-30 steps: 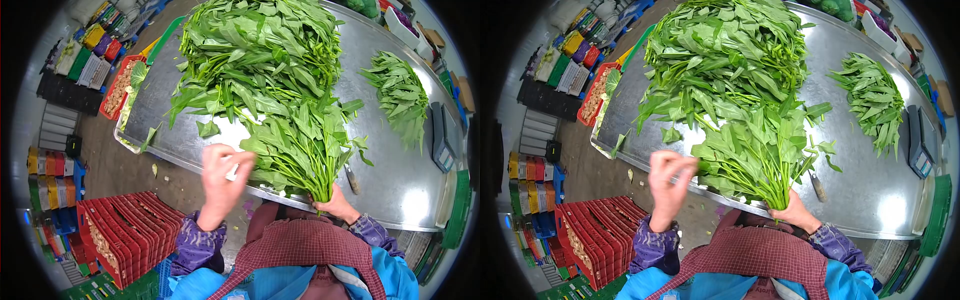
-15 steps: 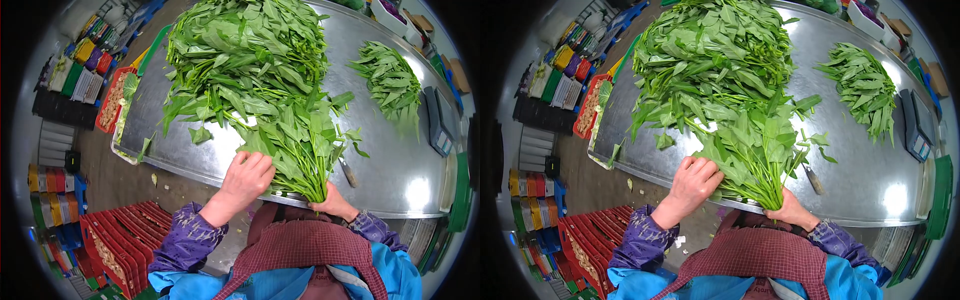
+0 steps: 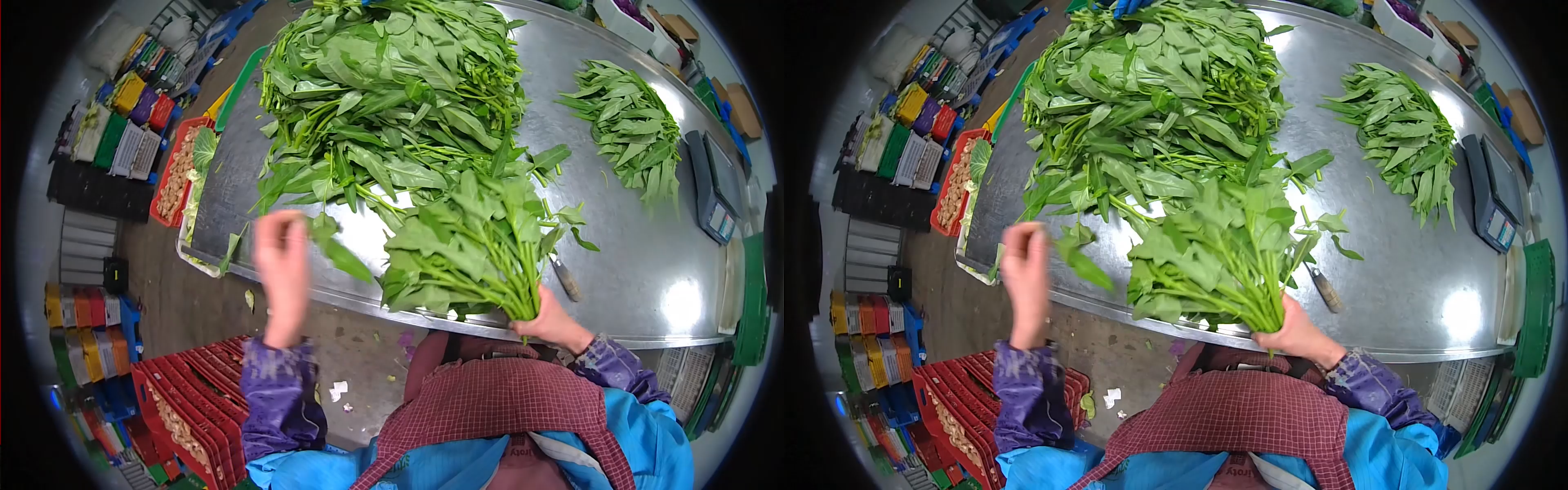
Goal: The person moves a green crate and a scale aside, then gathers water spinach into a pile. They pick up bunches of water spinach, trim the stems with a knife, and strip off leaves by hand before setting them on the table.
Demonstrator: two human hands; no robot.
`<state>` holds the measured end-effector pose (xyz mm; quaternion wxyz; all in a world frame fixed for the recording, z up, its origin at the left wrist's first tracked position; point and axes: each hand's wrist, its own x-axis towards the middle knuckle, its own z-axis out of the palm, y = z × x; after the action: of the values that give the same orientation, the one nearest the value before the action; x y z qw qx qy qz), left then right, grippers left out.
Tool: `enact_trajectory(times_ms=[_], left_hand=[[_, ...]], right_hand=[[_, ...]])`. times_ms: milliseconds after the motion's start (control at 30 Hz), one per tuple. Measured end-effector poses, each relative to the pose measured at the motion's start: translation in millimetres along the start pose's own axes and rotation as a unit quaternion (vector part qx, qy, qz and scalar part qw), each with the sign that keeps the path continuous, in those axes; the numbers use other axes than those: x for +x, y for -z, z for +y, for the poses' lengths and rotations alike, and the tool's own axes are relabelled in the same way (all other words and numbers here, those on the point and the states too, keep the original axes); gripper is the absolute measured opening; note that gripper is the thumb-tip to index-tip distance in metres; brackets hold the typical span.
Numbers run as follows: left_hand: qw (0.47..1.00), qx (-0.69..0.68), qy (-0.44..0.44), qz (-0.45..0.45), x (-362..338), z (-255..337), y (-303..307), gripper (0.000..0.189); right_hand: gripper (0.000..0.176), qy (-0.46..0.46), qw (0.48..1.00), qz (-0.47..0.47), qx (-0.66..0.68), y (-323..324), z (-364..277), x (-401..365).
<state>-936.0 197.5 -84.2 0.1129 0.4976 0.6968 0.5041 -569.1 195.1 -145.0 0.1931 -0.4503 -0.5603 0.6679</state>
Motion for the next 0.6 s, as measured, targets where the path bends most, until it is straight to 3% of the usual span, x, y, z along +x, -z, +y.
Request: enact_trajectory(times_ms=[33, 100, 167, 200, 233, 267, 300, 333, 367, 400, 467, 533, 600], left_hand=[[0.985, -0.081, 0.129, 0.077, 8.7, -3.5, 16.3, 0.027], [0.956, -0.137, 0.188, 0.178, 5.1, -11.3, 33.8, 0.034], [0.964, -0.155, 0.201, 0.083, -26.2, -31.0, 30.1, 0.029], [0.947, -0.218, 0.237, 0.007, -46.0, -36.8, 17.9, 0.025], [0.858, -0.348, 0.373, -0.054, -62.8, -20.7, 3.6, 0.026], [0.792, -0.389, 0.465, -0.066, -78.1, -17.7, -11.0, 0.032], [0.766, -0.387, 0.508, -0.079, -85.8, -13.2, -24.2, 0.034], [0.822, -0.377, 0.404, -0.139, -105.6, -31.6, -28.4, 0.035], [0.751, -0.375, 0.536, -0.087, -115.9, -54.3, -33.0, 0.031], [0.74, -0.41, 0.527, -0.082, -116.3, -50.8, -33.3, 0.031], [0.723, -0.444, 0.524, -0.072, -116.7, -47.5, -31.7, 0.03], [0.767, -0.424, 0.477, -0.062, -115.3, -54.0, -21.3, 0.028], [0.772, -0.419, 0.477, -0.044, -113.4, -58.4, -14.1, 0.028]], right_hand=[[0.065, 0.005, 1.0, 0.024, -0.017, 7.0, -5.0, 1.6], [0.061, 0.04, 0.997, 0.065, -0.024, 22.4, -17.6, 8.7], [0.06, 0.151, 0.973, 0.092, -0.148, 26.8, -50.1, 16.4], [0.06, 0.151, 0.973, 0.093, -0.149, 31.1, -53.2, 23.5], [0.057, 0.184, 0.895, 0.089, -0.397, 34.0, -53.5, 31.3], [0.054, 0.203, 0.755, 0.08, -0.618, 35.0, -51.0, 38.0], [0.054, 0.203, 0.755, 0.081, -0.618, 35.5, -43.8, 44.7], [0.05, 0.247, 0.668, 0.077, -0.698, 36.2, -32.2, 52.1], [0.047, 0.286, 0.57, 0.069, -0.767, 37.2, -19.8, 57.0], [0.044, 0.268, 0.531, 0.044, -0.803, 38.4, -6.4, 56.6], [0.046, 0.262, 0.536, 0.039, -0.802, 36.4, 10.9, 56.8], [0.049, 0.247, 0.541, 0.042, -0.803, 35.6, 17.6, 55.8], [0.048, 0.243, 0.543, 0.044, -0.803, 35.2, 23.2, 55.9]])
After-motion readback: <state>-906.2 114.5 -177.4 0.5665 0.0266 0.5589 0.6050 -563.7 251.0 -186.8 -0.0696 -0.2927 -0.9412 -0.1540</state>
